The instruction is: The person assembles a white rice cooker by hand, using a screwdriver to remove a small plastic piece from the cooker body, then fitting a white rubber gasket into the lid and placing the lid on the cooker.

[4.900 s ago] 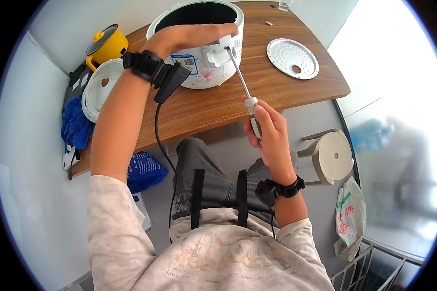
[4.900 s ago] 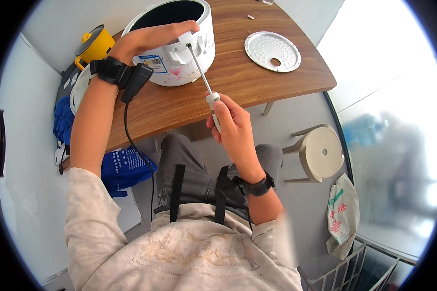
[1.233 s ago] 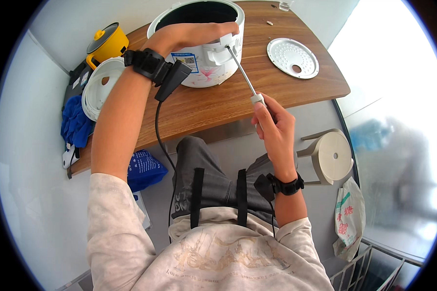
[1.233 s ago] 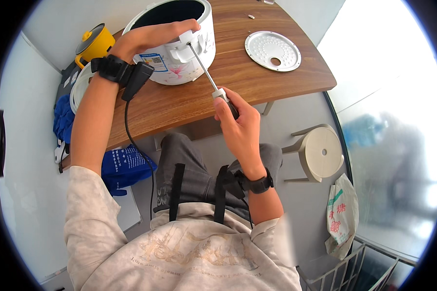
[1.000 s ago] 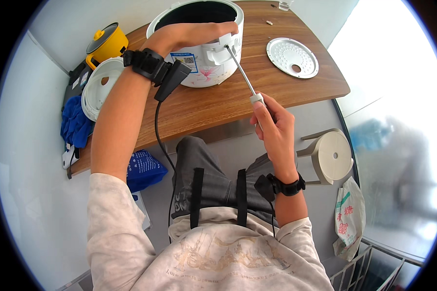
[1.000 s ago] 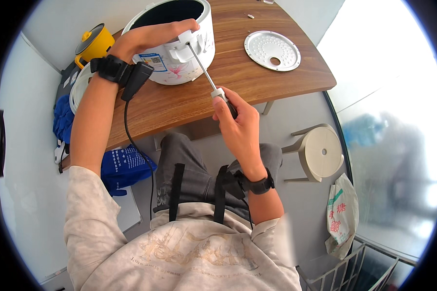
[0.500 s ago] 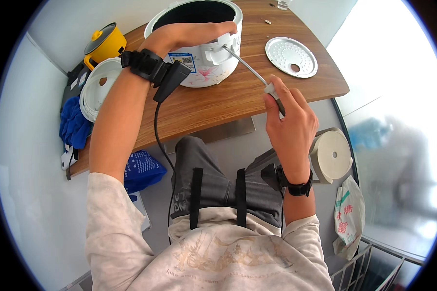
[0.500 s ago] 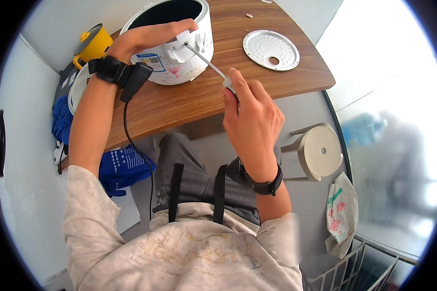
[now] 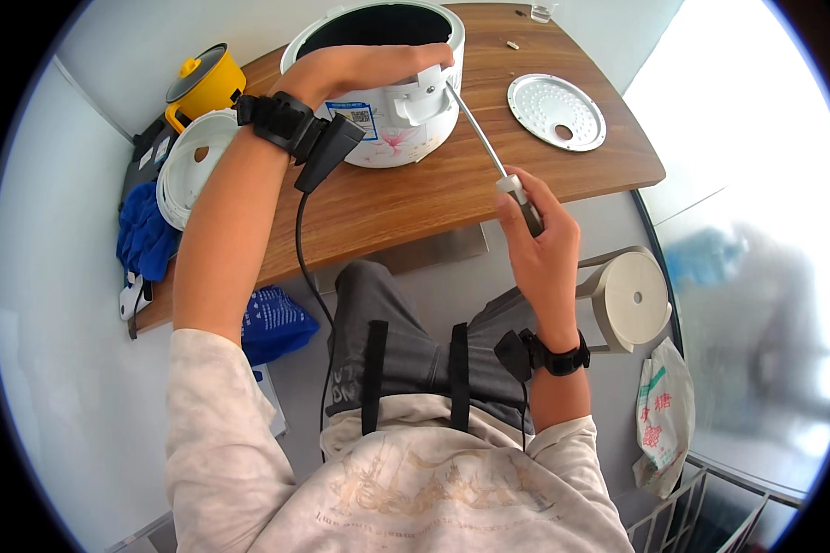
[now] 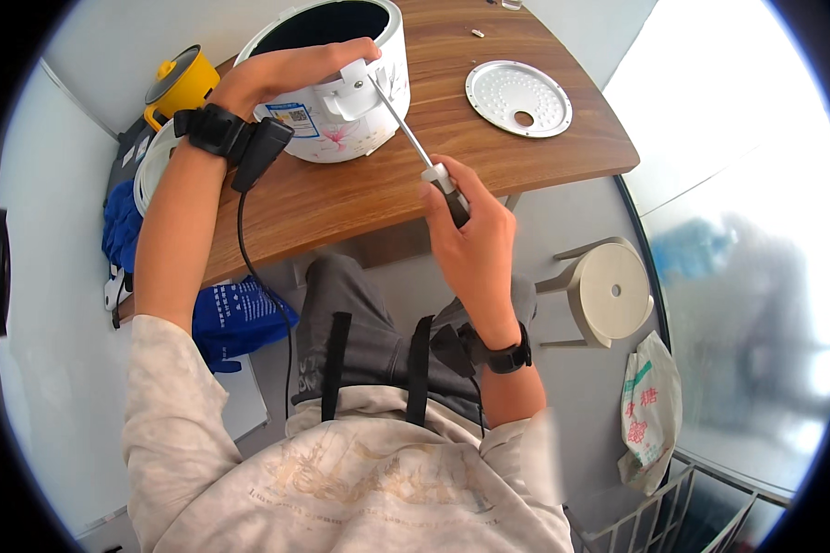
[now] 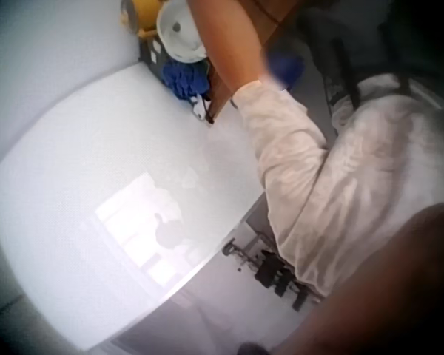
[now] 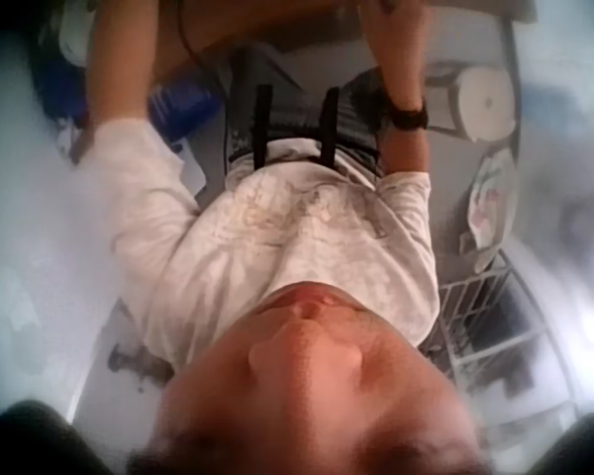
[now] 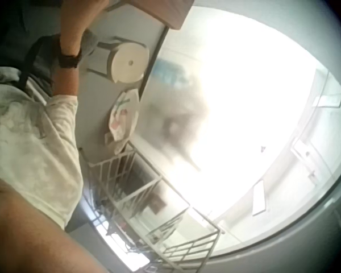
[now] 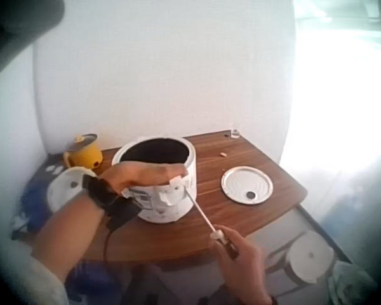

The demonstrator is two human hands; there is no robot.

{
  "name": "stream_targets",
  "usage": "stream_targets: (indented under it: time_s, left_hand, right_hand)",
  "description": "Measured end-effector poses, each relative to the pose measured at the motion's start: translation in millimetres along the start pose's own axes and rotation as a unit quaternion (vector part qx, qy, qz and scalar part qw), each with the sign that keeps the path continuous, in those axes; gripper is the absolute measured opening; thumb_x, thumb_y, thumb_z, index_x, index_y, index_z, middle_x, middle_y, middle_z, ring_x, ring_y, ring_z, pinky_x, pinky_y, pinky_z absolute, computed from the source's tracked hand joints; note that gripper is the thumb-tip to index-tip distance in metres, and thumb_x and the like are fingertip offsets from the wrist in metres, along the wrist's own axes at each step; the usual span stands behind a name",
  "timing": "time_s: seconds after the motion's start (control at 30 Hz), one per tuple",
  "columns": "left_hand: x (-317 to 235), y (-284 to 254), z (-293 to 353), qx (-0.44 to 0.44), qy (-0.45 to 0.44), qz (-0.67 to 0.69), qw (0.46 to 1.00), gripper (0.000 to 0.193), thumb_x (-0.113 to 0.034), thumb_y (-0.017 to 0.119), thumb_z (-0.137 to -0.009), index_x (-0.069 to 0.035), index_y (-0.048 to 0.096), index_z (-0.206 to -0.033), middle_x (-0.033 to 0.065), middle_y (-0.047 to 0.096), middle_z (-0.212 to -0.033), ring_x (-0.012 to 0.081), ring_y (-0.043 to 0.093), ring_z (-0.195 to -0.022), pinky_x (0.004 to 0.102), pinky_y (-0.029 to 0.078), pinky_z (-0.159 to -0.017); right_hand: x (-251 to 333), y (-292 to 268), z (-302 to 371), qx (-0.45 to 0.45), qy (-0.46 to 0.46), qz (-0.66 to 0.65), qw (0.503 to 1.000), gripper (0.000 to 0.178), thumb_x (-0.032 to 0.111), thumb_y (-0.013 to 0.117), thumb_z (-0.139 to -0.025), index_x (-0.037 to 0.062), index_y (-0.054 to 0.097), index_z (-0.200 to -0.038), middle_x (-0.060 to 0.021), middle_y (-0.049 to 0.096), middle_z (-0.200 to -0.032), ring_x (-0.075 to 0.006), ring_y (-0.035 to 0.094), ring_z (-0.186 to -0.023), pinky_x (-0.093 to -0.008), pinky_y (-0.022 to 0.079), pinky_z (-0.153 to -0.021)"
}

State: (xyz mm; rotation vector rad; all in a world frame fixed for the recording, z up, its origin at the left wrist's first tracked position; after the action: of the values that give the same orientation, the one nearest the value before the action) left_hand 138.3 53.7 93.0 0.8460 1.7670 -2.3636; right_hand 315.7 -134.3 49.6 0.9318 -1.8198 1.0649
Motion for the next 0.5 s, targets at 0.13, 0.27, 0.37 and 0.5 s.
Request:
stream_targets:
  time_s: [0.13,0.27,0.37,0.5]
  left_hand:
    - [3,-2,-2,-0.011,-0.003,-0.005,1.000,0.102,-0.083,0.044,-0.081,-0.015,0.039,-0.157,0.0247,0.033,-0.160,0.0419,0.032,-0.147,0.0546,0.024,-0.114]
    - [-1,-3,-2,-0.021,0.012,0.005,1.000,0.101,-0.083,0.045,-0.081,-0.016,0.041,-0.156,0.0246,0.036,-0.159,0.0411,0.034,-0.146,0.0547,0.025,-0.114]
    - [-5,-5,2,-0.027,0.023,0.014,0.999,0.100,-0.082,0.044,-0.081,-0.016,0.042,-0.155,0.0245,0.036,-0.159,0.0407,0.035,-0.146,0.0553,0.025,-0.114]
    - [-2,-3,-2,-0.021,0.026,0.003,0.999,0.100,-0.082,0.044,-0.081,-0.015,0.041,-0.156,0.0246,0.035,-0.160,0.0408,0.035,-0.146,0.0555,0.026,-0.113]
  right_hand:
    - [-16,26,7,0.099,0.133,-0.174,0.971,0.034,0.027,0.063,-0.101,0.0005,0.066,-0.121,0.0029,0.057,-0.073,-0.0042,0.047,-0.059,-0.0231,0.038,-0.052]
    - [-19,32,9,0.111,0.164,-0.211,0.957,0.037,0.033,0.060,-0.103,0.0005,0.066,-0.121,0.0036,0.054,-0.072,-0.0018,0.043,-0.057,-0.0204,0.034,-0.050]
    - [-20,36,10,0.121,0.171,-0.218,0.953,0.037,0.033,0.059,-0.103,0.0010,0.066,-0.121,0.0037,0.053,-0.071,-0.0020,0.042,-0.057,-0.0206,0.034,-0.049]
    - [-23,37,10,0.120,0.180,-0.227,0.949,0.037,0.033,0.058,-0.104,0.0013,0.066,-0.121,0.0035,0.053,-0.071,-0.0023,0.042,-0.056,-0.0204,0.033,-0.049]
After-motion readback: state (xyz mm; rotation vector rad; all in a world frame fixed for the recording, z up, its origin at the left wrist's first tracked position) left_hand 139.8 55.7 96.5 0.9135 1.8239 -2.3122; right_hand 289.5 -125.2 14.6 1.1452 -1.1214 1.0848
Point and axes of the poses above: each hand's wrist, its own z-axis away from the middle knuckle, its own y-axis out of the palm, x = y × z, the point moved 10 cm from there along -z, towards the middle knuckle
